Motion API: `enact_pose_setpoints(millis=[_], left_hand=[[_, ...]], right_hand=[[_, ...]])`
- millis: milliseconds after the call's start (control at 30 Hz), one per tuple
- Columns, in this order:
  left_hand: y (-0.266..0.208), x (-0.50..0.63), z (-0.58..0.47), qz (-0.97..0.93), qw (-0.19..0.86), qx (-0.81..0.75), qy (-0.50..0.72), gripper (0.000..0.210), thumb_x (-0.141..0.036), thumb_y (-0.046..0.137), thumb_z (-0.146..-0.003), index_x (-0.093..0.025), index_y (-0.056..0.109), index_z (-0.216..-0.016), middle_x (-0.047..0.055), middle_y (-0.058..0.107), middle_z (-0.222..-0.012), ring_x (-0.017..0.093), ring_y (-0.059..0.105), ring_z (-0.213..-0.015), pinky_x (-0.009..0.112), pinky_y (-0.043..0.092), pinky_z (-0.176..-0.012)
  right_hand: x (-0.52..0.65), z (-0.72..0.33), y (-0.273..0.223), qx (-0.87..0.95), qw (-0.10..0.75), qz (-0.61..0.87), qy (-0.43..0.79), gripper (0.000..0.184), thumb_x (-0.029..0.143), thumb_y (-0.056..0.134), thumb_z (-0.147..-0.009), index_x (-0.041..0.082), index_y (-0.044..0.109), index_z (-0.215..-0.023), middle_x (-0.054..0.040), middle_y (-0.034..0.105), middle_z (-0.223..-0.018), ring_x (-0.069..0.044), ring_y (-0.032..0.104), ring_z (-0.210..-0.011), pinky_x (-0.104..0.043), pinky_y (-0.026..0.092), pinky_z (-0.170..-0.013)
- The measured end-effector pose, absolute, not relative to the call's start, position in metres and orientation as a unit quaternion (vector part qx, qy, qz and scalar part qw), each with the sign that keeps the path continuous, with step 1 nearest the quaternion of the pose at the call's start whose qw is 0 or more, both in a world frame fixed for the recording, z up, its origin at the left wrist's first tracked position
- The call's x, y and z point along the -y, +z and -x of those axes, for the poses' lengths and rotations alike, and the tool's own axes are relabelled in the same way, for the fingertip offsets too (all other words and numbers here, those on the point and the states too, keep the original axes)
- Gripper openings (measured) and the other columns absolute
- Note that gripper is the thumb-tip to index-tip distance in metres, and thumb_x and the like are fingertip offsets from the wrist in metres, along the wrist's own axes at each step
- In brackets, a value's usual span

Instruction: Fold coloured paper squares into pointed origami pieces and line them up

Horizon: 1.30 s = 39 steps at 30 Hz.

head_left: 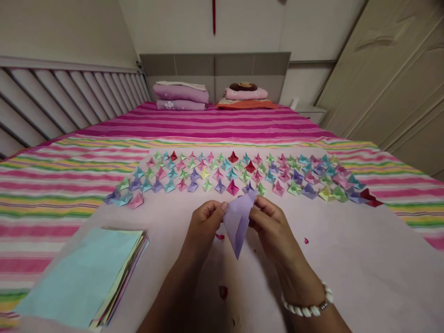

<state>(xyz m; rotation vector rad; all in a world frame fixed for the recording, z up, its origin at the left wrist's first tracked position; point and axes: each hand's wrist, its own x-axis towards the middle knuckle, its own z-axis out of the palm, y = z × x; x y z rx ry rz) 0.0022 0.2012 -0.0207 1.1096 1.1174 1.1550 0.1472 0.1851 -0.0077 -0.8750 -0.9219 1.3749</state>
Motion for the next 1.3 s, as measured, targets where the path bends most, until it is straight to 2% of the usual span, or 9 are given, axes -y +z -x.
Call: enact_pose_setpoints(millis=[267,400,533,600,700,800,967,1067,1300], left_hand=[[-0.024,-0.203,-0.005,-0.501,0.506,-0.483,0.510,0.030,-0.042,0.064,-0.081,-0.015,0.061,-0.069,-0.007,0.042,-0.052,0.006,0.035,-0.048,0.019,0.027,-0.046],[-0.018,-0.198,-0.008,-0.500,0.490,-0.501,0.509,0.027,-0.039,0.064,-0.080,-0.015,0.065,-0.093,-0.005,0.051,-0.056,0.008,0.043,-0.048,0.019,0.033,-0.046],[-0.006,-0.187,-0.013,-0.535,0.461,-0.509,0.492,0.038,-0.042,0.057,-0.085,-0.014,0.062,-0.111,-0.001,0.059,-0.069,0.012,0.054,-0.059,0.022,0.044,-0.054],[0.000,-0.183,-0.014,-0.565,0.451,-0.502,0.475,0.043,-0.042,0.063,-0.081,-0.015,0.061,-0.114,0.000,0.061,-0.074,0.013,0.056,-0.062,0.023,0.045,-0.057],[0.004,-0.179,-0.015,-0.624,0.428,-0.487,0.437,0.037,-0.034,0.069,-0.076,-0.019,0.064,-0.109,0.000,0.067,-0.083,0.014,0.058,-0.067,0.023,0.045,-0.062],[0.005,-0.178,-0.014,-0.648,0.399,-0.503,0.410,0.024,-0.028,0.059,-0.083,-0.020,0.068,-0.104,0.002,0.071,-0.087,0.017,0.062,-0.074,0.025,0.046,-0.067],[0.002,-0.179,-0.011,-0.631,0.374,-0.565,0.378,0.045,-0.022,0.050,-0.084,-0.015,0.060,-0.127,0.009,0.073,-0.100,0.022,0.066,-0.082,0.031,0.048,-0.074],[0.002,-0.180,-0.009,-0.629,0.379,-0.561,0.382,0.048,-0.016,0.049,-0.081,-0.015,0.061,-0.127,0.010,0.073,-0.104,0.023,0.066,-0.086,0.032,0.048,-0.076],[-0.003,-0.183,-0.011,-0.581,0.437,-0.545,0.418,0.040,-0.023,0.059,-0.079,-0.017,0.065,-0.118,0.005,0.073,-0.085,0.019,0.065,-0.071,0.028,0.047,-0.066]], right_hand=[[-0.187,-0.141,-0.013,0.445,0.586,0.387,0.556,0.013,0.019,0.073,-0.064,0.021,0.071,-0.076,0.0025,0.069,-0.066,-0.013,0.057,-0.054,-0.025,0.046,-0.055],[-0.186,-0.138,-0.014,0.472,0.589,0.448,0.479,0.007,0.018,0.065,-0.068,0.021,0.068,-0.074,0.0035,0.062,-0.060,-0.013,0.051,-0.052,-0.024,0.042,-0.049],[-0.183,-0.139,-0.017,0.519,0.601,0.493,0.355,0.009,0.015,0.060,-0.074,0.021,0.063,-0.069,0.0020,0.058,-0.063,-0.015,0.052,-0.061,-0.026,0.042,-0.056],[-0.182,-0.141,-0.018,0.549,0.601,0.497,0.300,0.011,0.013,0.060,-0.075,0.021,0.063,-0.069,0.0010,0.059,-0.067,-0.016,0.054,-0.065,-0.027,0.042,-0.060],[-0.182,-0.142,-0.018,0.587,0.598,0.489,0.243,0.020,0.005,0.056,-0.070,0.022,0.066,-0.075,-0.0009,0.063,-0.075,-0.018,0.057,-0.070,-0.028,0.044,-0.062],[-0.181,-0.142,-0.016,0.608,0.583,0.491,0.225,0.026,0.003,0.053,-0.069,0.021,0.069,-0.078,-0.0025,0.066,-0.079,-0.018,0.059,-0.070,-0.029,0.045,-0.061],[-0.181,-0.139,-0.016,0.625,0.570,0.472,0.247,0.026,0.006,0.053,-0.075,0.021,0.072,-0.087,-0.0060,0.070,-0.090,-0.021,0.065,-0.080,-0.033,0.050,-0.069],[-0.181,-0.138,-0.018,0.628,0.572,0.472,0.234,0.030,0.006,0.053,-0.074,0.022,0.073,-0.091,-0.0063,0.071,-0.093,-0.021,0.066,-0.082,-0.034,0.051,-0.072],[-0.180,-0.139,-0.014,0.632,0.567,0.486,0.207,0.023,0.009,0.054,-0.080,0.022,0.072,-0.084,-0.0061,0.070,-0.086,-0.021,0.065,-0.078,-0.033,0.051,-0.071]])
